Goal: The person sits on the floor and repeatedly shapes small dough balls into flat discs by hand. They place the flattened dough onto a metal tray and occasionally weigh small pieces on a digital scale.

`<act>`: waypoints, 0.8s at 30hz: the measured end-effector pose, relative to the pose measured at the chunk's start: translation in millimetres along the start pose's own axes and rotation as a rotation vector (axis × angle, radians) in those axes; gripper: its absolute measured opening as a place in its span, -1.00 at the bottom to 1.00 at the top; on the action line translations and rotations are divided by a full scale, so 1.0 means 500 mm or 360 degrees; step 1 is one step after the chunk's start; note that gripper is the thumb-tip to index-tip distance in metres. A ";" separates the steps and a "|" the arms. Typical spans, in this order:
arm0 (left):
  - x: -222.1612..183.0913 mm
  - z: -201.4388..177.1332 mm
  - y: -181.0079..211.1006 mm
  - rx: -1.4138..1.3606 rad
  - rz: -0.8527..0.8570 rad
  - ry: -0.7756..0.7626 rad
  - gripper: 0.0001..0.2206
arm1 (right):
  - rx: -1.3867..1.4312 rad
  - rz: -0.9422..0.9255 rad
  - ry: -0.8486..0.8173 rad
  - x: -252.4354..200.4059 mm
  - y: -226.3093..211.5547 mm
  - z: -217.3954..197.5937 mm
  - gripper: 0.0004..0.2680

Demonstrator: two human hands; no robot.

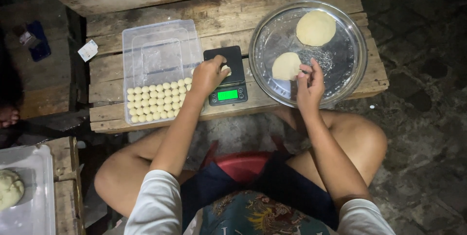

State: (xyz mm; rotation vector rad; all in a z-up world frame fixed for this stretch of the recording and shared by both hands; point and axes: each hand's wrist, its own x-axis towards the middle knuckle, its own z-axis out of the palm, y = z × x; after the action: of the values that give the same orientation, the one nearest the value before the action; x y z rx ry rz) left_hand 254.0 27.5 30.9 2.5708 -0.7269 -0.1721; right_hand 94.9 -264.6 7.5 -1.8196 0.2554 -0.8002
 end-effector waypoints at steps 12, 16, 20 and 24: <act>-0.045 0.007 0.014 -0.0165 -0.0125 0.0238 -0.86 | 0.0008 0.0054 0.0017 0.006 0.014 0.000 -0.74; -0.160 0.000 0.073 -0.0494 -0.0197 0.0097 -0.84 | -0.0081 0.0078 0.0002 0.007 0.016 -0.002 -0.77; -0.338 0.189 0.034 -0.0742 -0.0300 -0.0402 -0.84 | -0.0155 0.0069 -0.0021 0.014 0.016 -0.008 -0.78; -0.463 0.187 0.103 -0.1032 -0.0402 -0.0612 -0.76 | -0.0152 0.0029 0.0021 0.021 0.026 -0.005 -0.79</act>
State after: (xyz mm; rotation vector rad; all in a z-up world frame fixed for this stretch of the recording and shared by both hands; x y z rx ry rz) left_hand 10.5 72.6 -29.2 2.0023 -0.3759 -0.8515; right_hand 103.9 -277.1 0.2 -1.8991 0.3231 -0.7992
